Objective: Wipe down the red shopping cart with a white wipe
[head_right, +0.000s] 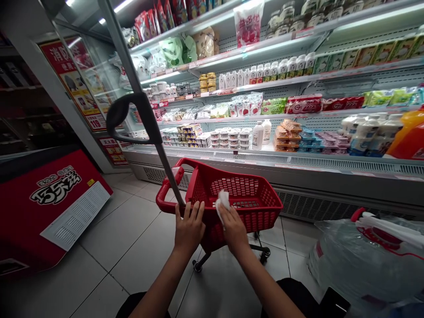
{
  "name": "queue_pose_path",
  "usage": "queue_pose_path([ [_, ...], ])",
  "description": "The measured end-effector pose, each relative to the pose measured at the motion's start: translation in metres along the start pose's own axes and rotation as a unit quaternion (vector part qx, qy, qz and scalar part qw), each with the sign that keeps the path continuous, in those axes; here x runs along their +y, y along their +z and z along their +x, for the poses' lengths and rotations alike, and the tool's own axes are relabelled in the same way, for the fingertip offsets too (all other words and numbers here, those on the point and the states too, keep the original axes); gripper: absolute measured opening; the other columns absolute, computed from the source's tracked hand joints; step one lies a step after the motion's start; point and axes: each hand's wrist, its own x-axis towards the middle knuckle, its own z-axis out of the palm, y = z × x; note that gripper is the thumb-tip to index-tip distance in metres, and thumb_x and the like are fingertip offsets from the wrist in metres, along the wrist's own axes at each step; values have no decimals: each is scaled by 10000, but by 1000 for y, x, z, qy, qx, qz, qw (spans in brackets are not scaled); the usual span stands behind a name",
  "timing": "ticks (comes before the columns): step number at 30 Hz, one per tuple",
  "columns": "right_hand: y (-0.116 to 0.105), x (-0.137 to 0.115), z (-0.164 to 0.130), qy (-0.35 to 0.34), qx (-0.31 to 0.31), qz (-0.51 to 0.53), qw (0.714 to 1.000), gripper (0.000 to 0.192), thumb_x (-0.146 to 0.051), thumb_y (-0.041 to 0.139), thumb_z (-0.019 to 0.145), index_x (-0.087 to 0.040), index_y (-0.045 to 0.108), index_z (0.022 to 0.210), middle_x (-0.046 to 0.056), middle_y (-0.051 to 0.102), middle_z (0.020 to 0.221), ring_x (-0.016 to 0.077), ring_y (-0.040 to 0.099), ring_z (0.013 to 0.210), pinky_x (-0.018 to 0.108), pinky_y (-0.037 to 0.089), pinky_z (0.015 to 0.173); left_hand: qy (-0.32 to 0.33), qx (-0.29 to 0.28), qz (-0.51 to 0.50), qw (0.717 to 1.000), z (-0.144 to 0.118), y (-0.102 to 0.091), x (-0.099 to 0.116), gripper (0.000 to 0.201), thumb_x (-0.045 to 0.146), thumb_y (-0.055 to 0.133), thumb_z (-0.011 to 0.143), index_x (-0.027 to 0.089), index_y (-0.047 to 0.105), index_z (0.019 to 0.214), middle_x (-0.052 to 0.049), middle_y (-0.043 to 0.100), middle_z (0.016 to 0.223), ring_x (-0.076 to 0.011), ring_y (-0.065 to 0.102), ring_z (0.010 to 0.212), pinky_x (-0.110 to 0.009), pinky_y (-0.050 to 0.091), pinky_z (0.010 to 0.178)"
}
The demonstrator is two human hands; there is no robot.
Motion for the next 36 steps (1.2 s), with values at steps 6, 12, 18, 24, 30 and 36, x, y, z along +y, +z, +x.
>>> queue_pose_path([
  [6, 2, -48, 24, -76, -3, 40, 996, 843, 31, 376, 822, -180, 290, 1633, 49, 475, 1592, 206, 469, 1448, 417, 395, 1219, 17, 14, 1, 1000, -6, 2, -7, 668, 252, 501, 959, 201, 355, 1608, -84, 509, 1572, -306, 447, 1449, -620, 92, 1295],
  [12, -9, 44, -27, -12, 0, -45, 999, 975, 46, 387, 754, -259, 197, 1660, -5, 525, 1557, 241, 521, 1404, 451, 430, 1192, 12, -1, -8, 1000, -10, 7, -19, 731, 201, 566, 877, 251, 401, 1588, -65, 389, 1652, -334, 343, 1524, -628, 62, 1295],
  [18, -18, 90, -45, 46, -5, -98, 994, 871, -7, 427, 799, -224, 304, 1634, 40, 585, 1505, 267, 533, 1390, 484, 441, 1175, -2, -2, -21, 1000, -4, 19, -5, 770, 158, 534, 850, 71, 344, 1590, -164, 330, 1668, -300, 244, 1571, -506, 235, 1293],
  [24, 2, 7, 4, -26, -3, -15, 1000, 895, 26, 419, 735, -173, 366, 1605, 65, 573, 1515, 244, 525, 1396, 460, 425, 1193, 30, -3, -26, 999, 4, 31, 25, 710, 256, 601, 868, 220, 449, 1561, -59, 403, 1645, -435, 262, 1538, -727, 153, 1246],
  [30, -3, 22, -4, -48, -15, -13, 999, 933, 40, 397, 732, -212, 318, 1627, 32, 545, 1543, 225, 519, 1403, 450, 411, 1209, 60, -7, -11, 998, -1, 36, 12, 795, 236, 584, 863, 274, 336, 1617, 9, 280, 1698, -428, 162, 1569, -745, 73, 1246],
  [36, -27, 112, -60, 44, -25, -100, 994, 881, 26, 401, 782, -256, 353, 1616, 5, 601, 1489, 270, 553, 1369, 469, 489, 1132, 40, -14, -28, 999, 2, 34, -10, 874, 198, 649, 816, 412, 330, 1601, 37, 335, 1677, -449, 143, 1567, -762, 64, 1228],
])
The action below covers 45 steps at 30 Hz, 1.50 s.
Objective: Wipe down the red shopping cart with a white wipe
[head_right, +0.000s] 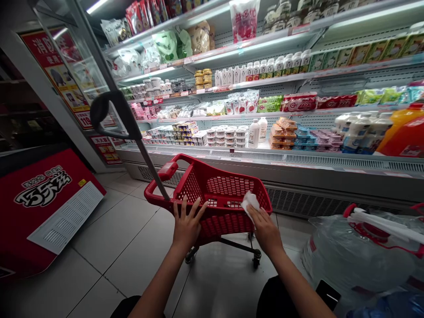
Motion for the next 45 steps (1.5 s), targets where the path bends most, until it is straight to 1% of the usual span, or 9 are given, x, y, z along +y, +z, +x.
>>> queue_pose_path([
  [4, -2, 9, -11, 43, -1, -31, 999, 824, 13, 412, 818, -222, 377, 1606, 42, 641, 1444, 291, 567, 1352, 471, 507, 1107, -61, -1, -9, 998, 3, 6, 13, 869, 202, 697, 774, 268, 405, 1590, -73, 314, 1688, -451, 131, 1569, -692, 127, 1257],
  [9, -2, -55, 4, -21, 3, -5, 1000, 907, 52, 411, 773, -211, 301, 1634, 52, 588, 1501, 278, 562, 1359, 456, 488, 1130, 12, -5, -42, 999, -5, 29, 59, 932, 212, 668, 786, 292, 288, 1633, -39, 180, 1732, -381, 128, 1586, -596, 214, 1272],
  [12, -5, -81, 13, -76, -7, 25, 997, 925, 67, 403, 763, -213, 289, 1637, 46, 533, 1552, 257, 547, 1379, 443, 467, 1160, -11, 7, -49, 999, -15, 41, 69, 958, 208, 666, 768, 271, 271, 1639, -66, 162, 1735, -432, 98, 1579, -662, 239, 1238],
  [16, -9, -68, 10, -86, -34, 58, 994, 911, 79, 389, 741, -240, 392, 1594, 29, 595, 1495, 219, 586, 1340, 417, 482, 1157, -4, 3, -37, 999, -24, 43, 45, 991, 170, 661, 766, 341, 232, 1643, -25, 142, 1739, -426, 73, 1583, -680, 209, 1239],
  [21, -10, -44, -5, -56, -42, 69, 995, 748, 34, 407, 798, -265, 563, 1466, 20, 697, 1361, 233, 638, 1278, 424, 543, 1096, -18, -17, -76, 997, -26, 33, 10, 922, 383, 680, 853, 305, 222, 1650, -47, 133, 1742, -425, 25, 1586, -648, 169, 1255],
  [28, -13, -95, -2, -103, -41, 80, 991, 765, 81, 433, 753, -204, 567, 1450, 49, 709, 1338, 252, 627, 1286, 408, 533, 1108, -67, -44, -70, 994, -21, 42, -29, 685, 467, 477, 1013, 288, 261, 1637, -69, 165, 1735, -360, 62, 1596, -632, 136, 1254],
  [32, -13, -114, -3, -193, -34, 96, 976, 823, 97, 415, 770, -201, 468, 1536, 45, 663, 1415, 213, 620, 1293, 392, 494, 1152, -153, -69, -58, 984, -16, 49, -37, 763, 584, 397, 1027, 84, 333, 1600, -221, 243, 1688, -370, 171, 1577, -609, 163, 1254],
  [37, -2, -90, 1, -258, -33, 86, 962, 799, 74, 420, 832, -193, 392, 1585, 57, 620, 1468, 200, 575, 1350, 402, 473, 1172, -151, -17, -54, 987, -25, 53, -4, 797, 631, 361, 1024, 41, 396, 1559, -254, 261, 1671, -369, 181, 1576, -593, 211, 1255],
  [45, 33, -30, 27, -176, -34, 49, 983, 759, 25, 408, 866, -215, 401, 1585, 68, 615, 1473, 236, 582, 1341, 472, 465, 1168, -51, -1, -85, 995, -55, 54, 51, 814, 631, 407, 1014, 138, 233, 1638, -175, 253, 1696, -333, 224, 1574, -554, 293, 1245],
])
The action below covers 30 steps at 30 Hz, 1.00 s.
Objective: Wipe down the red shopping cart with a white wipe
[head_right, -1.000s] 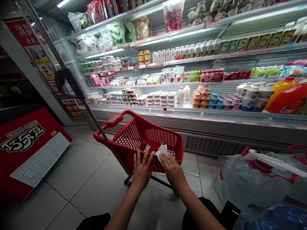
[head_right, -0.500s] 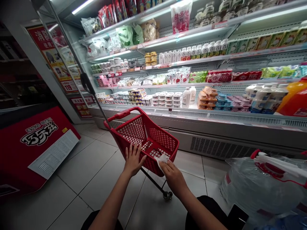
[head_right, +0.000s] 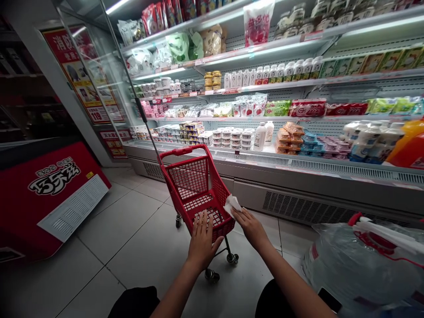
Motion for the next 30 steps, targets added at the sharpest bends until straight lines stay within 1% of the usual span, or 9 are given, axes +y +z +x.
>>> queue_pose_path([
  [4, 5, -34, 2, 37, 29, 13, 999, 778, 25, 415, 846, -215, 405, 1586, 65, 634, 1450, 250, 589, 1330, 458, 503, 1134, -2, -4, 8, 1000, -1, 4, 2, 815, 559, 476, 1004, 172, 175, 1655, -159, 229, 1706, -344, 207, 1577, -582, 259, 1253],
  [8, -1, -86, 3, 1, 28, 65, 998, 796, 48, 429, 828, -210, 414, 1580, 64, 622, 1465, 229, 583, 1338, 419, 500, 1146, -40, 0, 14, 999, 1, 10, 14, 926, 425, 551, 954, 66, 60, 1652, -210, 246, 1690, -359, 193, 1577, -578, 229, 1266],
  [10, -6, -96, 5, -15, 27, 79, 996, 797, 55, 435, 827, -200, 410, 1581, 74, 633, 1449, 220, 587, 1335, 415, 493, 1156, -46, -3, 10, 999, -1, 10, 19, 947, 336, 558, 917, 28, 35, 1644, -221, 261, 1682, -358, 211, 1572, -562, 243, 1266],
  [12, -9, -90, 6, -45, 25, 81, 995, 771, 54, 434, 844, -195, 420, 1574, 76, 639, 1443, 213, 587, 1337, 413, 488, 1160, -37, -9, 5, 999, -5, 9, 18, 931, 232, 539, 879, 58, 49, 1650, -193, 293, 1678, -335, 280, 1553, -539, 287, 1254],
  [15, -10, -55, 8, -83, 26, 70, 994, 716, 39, 437, 876, -204, 457, 1549, 62, 646, 1435, 212, 593, 1331, 423, 497, 1153, 6, -18, 2, 1000, -12, 4, 8, 926, 105, 491, 828, 136, 87, 1661, -130, 353, 1665, -282, 387, 1505, -489, 345, 1232],
  [18, -11, -17, 10, -76, 26, 59, 995, 677, 30, 444, 875, -214, 515, 1503, 55, 662, 1415, 214, 627, 1289, 436, 515, 1134, 24, -12, -3, 1000, -16, 0, -2, 915, 99, 491, 834, 147, 101, 1660, -119, 372, 1656, -274, 418, 1485, -480, 354, 1227],
  [21, -16, -3, 13, -74, 17, 63, 995, 608, 27, 443, 879, -219, 596, 1414, 51, 684, 1383, 211, 647, 1260, 439, 520, 1130, 40, -7, -15, 999, -18, -3, -9, 905, 111, 515, 841, 148, 127, 1657, -109, 360, 1664, -260, 403, 1495, -456, 335, 1241],
  [25, -23, -25, 18, -45, 30, 74, 996, 495, 19, 447, 890, -194, 666, 1279, 78, 736, 1272, 241, 655, 1243, 474, 541, 1104, 77, -15, -34, 996, -22, -10, -23, 810, 169, 526, 894, 181, 219, 1643, -69, 328, 1681, -231, 351, 1527, -415, 306, 1255],
  [30, -30, -73, 21, -73, 30, 101, 992, 499, 37, 471, 889, -177, 655, 1301, 94, 744, 1249, 243, 636, 1266, 457, 532, 1118, 54, -13, -21, 998, -39, -29, -55, 713, 313, 529, 978, 248, 267, 1638, -54, 275, 1701, -252, 321, 1543, -451, 287, 1256],
])
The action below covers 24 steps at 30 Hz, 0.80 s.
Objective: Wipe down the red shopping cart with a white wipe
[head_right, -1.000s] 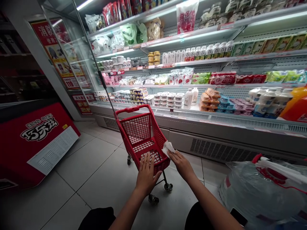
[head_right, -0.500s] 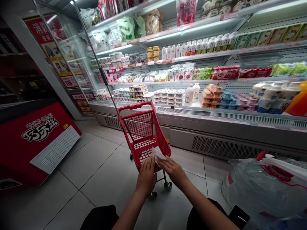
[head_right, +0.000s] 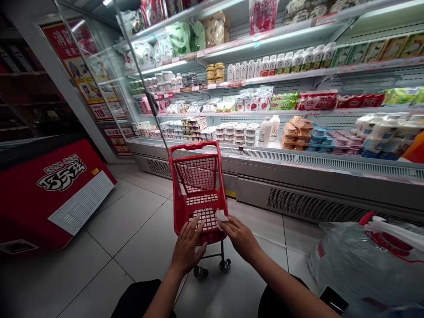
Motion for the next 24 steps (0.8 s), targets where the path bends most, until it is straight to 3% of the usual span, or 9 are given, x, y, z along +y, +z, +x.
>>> queue_pose_path([
  [5, 6, -47, 10, -71, -36, 30, 996, 612, 17, 521, 903, -159, 522, 1488, 96, 683, 1378, 241, 595, 1327, 425, 513, 1141, -91, 24, 19, 995, -20, -18, -36, 727, 479, 474, 1034, 277, 165, 1661, -81, 241, 1711, -289, 304, 1549, -508, 266, 1257],
  [8, 8, -54, 22, -138, -62, 52, 987, 622, -13, 528, 934, -174, 471, 1532, 82, 667, 1407, 211, 562, 1365, 404, 471, 1178, -125, 40, 24, 991, -21, -21, -44, 737, 511, 408, 1055, 240, 101, 1668, -109, 255, 1704, -296, 281, 1558, -524, 262, 1257],
  [11, 11, -32, 37, -154, -58, 47, 985, 624, -30, 521, 952, -191, 448, 1550, 76, 668, 1406, 197, 551, 1377, 407, 459, 1185, -99, 24, 15, 995, -17, -20, -32, 784, 546, 391, 1054, 194, 55, 1669, -131, 271, 1695, -292, 280, 1559, -494, 289, 1251],
  [15, 19, 18, 49, -73, -29, 0, 997, 646, 0, 499, 927, -214, 476, 1536, 68, 652, 1427, 218, 601, 1321, 444, 489, 1159, -81, 26, 14, 996, -13, -12, -6, 834, 562, 433, 1037, 173, 50, 1668, -145, 359, 1657, -296, 377, 1515, -463, 364, 1214],
  [17, 24, 29, 48, -25, -20, -24, 999, 658, 14, 487, 909, -209, 491, 1528, 78, 633, 1450, 236, 596, 1325, 465, 489, 1158, -88, 37, 22, 995, -12, -7, 1, 814, 539, 447, 1038, 193, 67, 1670, -142, 437, 1615, -295, 469, 1455, -463, 405, 1183],
  [20, 31, 7, 38, 7, -3, -32, 999, 689, 23, 463, 898, -196, 460, 1551, 89, 621, 1463, 247, 560, 1364, 470, 483, 1164, -93, 45, 30, 994, -9, -3, 3, 793, 495, 454, 1046, 198, 64, 1670, -148, 499, 1570, -286, 553, 1381, -450, 445, 1145],
  [24, 35, -50, 26, -74, 1, 24, 997, 634, -10, 450, 943, -192, 456, 1551, 74, 624, 1461, 215, 525, 1398, 425, 451, 1194, -83, 43, 19, 995, -4, -4, -3, 828, 443, 441, 1055, 150, -41, 1661, -190, 492, 1565, -283, 586, 1342, -442, 463, 1118],
])
